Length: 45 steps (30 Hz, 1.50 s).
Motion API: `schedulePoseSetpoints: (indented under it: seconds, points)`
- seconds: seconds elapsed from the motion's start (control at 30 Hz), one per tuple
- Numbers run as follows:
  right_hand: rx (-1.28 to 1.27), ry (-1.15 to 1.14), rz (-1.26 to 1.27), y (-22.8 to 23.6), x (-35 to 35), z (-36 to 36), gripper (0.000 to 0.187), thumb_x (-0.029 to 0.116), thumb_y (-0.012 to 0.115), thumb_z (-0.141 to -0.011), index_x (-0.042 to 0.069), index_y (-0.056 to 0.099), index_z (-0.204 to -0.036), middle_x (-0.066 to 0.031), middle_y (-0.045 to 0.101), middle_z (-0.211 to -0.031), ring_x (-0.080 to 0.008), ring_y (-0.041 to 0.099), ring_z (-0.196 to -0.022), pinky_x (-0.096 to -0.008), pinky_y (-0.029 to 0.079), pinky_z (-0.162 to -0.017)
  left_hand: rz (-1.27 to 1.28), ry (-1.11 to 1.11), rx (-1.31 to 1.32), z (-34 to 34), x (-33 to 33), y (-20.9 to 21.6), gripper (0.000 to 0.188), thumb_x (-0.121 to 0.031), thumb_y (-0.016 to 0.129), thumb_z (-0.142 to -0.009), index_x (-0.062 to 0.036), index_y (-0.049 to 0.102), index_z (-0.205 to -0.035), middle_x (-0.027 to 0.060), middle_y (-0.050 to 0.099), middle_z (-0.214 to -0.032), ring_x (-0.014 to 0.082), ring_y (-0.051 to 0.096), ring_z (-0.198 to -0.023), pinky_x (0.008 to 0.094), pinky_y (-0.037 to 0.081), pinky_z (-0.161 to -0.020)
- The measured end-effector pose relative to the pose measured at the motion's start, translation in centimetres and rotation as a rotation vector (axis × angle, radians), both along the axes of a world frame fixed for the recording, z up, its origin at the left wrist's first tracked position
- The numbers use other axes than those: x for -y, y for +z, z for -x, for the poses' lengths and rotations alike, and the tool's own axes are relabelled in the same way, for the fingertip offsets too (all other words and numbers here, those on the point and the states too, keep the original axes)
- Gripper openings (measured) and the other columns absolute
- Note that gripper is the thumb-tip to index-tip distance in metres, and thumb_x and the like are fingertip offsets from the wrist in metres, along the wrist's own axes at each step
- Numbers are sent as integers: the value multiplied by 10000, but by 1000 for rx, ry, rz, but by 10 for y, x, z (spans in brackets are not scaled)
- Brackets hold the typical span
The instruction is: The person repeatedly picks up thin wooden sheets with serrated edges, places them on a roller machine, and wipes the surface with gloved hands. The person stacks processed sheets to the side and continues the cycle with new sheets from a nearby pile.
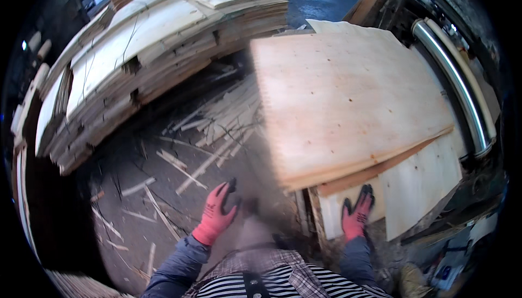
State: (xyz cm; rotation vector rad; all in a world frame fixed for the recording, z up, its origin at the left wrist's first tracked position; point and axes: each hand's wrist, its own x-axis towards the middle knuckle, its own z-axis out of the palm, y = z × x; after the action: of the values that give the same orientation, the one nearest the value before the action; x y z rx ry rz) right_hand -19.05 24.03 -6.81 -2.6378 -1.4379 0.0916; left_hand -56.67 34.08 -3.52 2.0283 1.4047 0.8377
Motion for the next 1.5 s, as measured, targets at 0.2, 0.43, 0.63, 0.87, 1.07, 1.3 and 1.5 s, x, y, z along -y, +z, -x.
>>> schedulePoseSetpoints:
  seconds: [0.2, 0.43, 0.63, 0.87, 1.07, 1.3, 1.5]
  points:
    - [246, -96, -347, 41, -60, 14, 707, 205, 526, -765, -51, 156, -1310, -210, 150, -1374, -333, 144, -1276, -413, 82, -1052, 130, -57, 77, 27, -152, -19, 555, -83, 609, -692, -29, 410, -1208, 166, 436, -1171, 290, 451, -1070, 337, 364, -907]
    - [111, 92, 257, 55, -308, 30, 722, 485, 438, -781, -5, 275, -1284, -181, 312, -1316, -289, 281, -1227, -454, 150, -1026, 88, -192, 21, 54, -312, -37, 497, -74, 597, -709, -42, 444, -1181, 147, 518, -1034, 247, 538, -934, 320, 427, -809]
    - [185, -415, 191, 55, -337, -75, 621, 421, 372, -844, 9, 270, -1297, -146, 245, -1359, -294, 177, -1273, -429, 123, -1038, 211, -280, 97, 46, -472, -31, 480, -112, 622, -711, -7, 448, -1146, 175, 492, -1111, 300, 499, -1001, 333, 399, -853]
    - [158, -455, 98, 22, -468, 71, 697, 468, 401, -811, 28, 223, -1322, -163, 232, -1364, -318, 144, -1280, -510, 114, -1015, -163, -745, -54, -74, -626, 17, 588, -198, 622, -693, -23, 387, -1202, 187, 443, -1146, 346, 421, -1050, 399, 349, -884]
    - [4, -883, 105, 34, -509, 69, 706, 502, 401, -781, 64, 263, -1318, -143, 224, -1373, -312, 170, -1271, -520, 77, -1012, -174, -844, -411, -150, -650, -8, 672, -302, 617, -694, -16, 341, -1236, 187, 417, -1184, 348, 386, -1089, 434, 301, -913]
    - [93, -994, 82, 34, -525, -41, 647, 492, 347, -820, 81, 275, -1315, -116, 248, -1369, -286, 212, -1262, -522, 95, -1008, 88, -938, -273, -156, -681, 15, 586, -251, 592, -734, -26, 368, -1227, 177, 492, -1109, 333, 487, -982, 379, 389, -838]
    - [114, -1077, 96, 43, -529, -191, 660, 529, 313, -810, 115, 274, -1322, -93, 240, -1377, -262, 200, -1268, -538, 69, -1006, 735, -846, 40, -167, -702, 26, 517, -158, 623, -719, -69, 445, -1195, 120, 583, -943, 212, 588, -790, 301, 468, -699]
